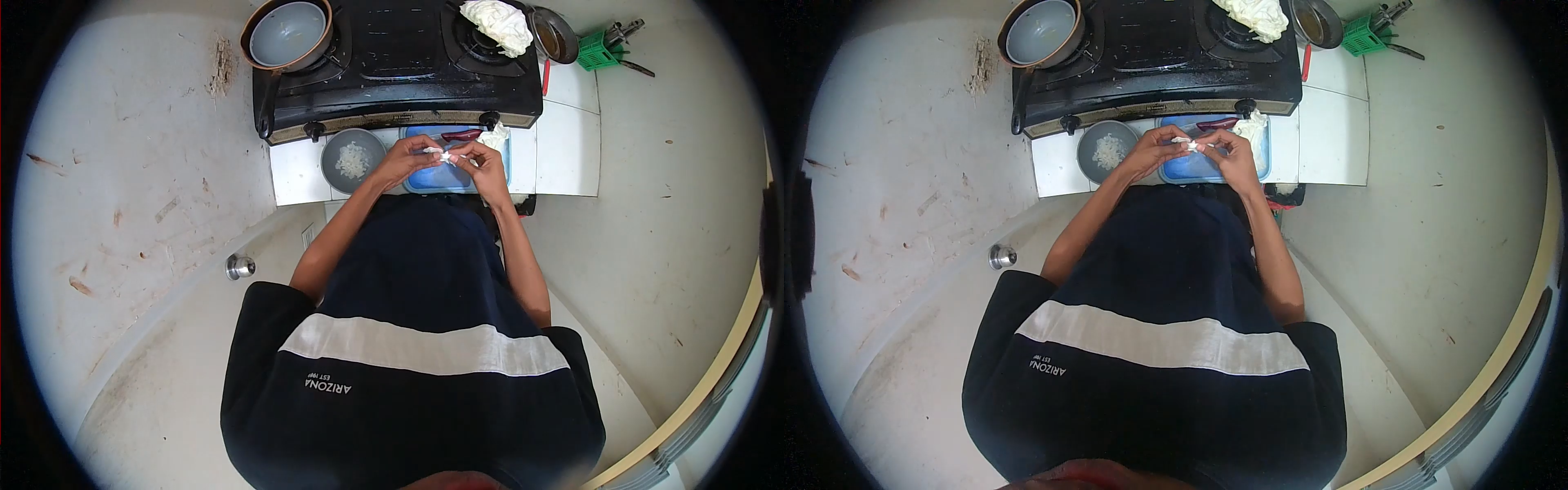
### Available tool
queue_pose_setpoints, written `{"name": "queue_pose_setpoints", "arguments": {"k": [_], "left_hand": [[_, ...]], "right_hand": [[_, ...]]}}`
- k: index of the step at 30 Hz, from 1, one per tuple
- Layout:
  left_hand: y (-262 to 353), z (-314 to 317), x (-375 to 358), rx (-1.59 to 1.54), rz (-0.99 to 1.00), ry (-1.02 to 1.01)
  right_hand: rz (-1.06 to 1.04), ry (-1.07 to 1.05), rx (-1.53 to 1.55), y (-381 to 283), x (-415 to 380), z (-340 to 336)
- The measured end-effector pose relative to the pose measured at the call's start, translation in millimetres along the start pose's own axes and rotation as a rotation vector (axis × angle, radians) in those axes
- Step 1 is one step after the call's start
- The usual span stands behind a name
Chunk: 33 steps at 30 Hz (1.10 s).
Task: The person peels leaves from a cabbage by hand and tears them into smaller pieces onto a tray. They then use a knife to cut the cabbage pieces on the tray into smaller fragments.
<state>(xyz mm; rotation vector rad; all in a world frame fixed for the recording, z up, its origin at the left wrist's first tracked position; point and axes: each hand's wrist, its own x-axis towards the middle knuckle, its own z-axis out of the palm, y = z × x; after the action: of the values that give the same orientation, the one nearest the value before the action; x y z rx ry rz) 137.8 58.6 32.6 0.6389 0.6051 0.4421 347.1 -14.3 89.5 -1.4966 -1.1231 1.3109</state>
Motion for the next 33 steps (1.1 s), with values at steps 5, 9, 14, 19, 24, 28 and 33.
{"name": "queue_pose_setpoints", "arguments": {"k": [5, 9, 14, 19, 24, 28, 33], "left_hand": [[7.0, 7.1, -2.7, -0.014, 0.026, -0.007], [10.1, 8.3, -2.5, 0.018, 0.059, -0.036], [6.4, 9.0, -1.4, 0.034, 0.085, -0.036], [-2.0, 11.9, -0.7, -0.056, 0.098, -0.048], [-5.9, 18.1, -0.9, -0.109, 0.165, 0.029], [-3.8, 17.0, 2.0, 0.043, 0.247, 0.119], [1.6, 25.7, -0.8, 0.15, 0.25, 0.205]], "right_hand": [[0.033, 0.008, 0.107, 0.3, 1.8, 2.1], [0.014, 0.06, 0.212, 2.7, 1.0, 8.4], [-0.182, 0.133, 0.13, 3.3, 2.7, 14.0], [-0.117, 0.125, 0.094, 1.9, 0.7, 16.3], [-0.151, 0.193, -0.003, -0.2, 0.4, 22.2], [-0.249, 0.243, -0.075, -17.2, -3.0, 28.4], [-0.192, 0.269, 0.025, -9.1, -0.4, 29.1]]}}
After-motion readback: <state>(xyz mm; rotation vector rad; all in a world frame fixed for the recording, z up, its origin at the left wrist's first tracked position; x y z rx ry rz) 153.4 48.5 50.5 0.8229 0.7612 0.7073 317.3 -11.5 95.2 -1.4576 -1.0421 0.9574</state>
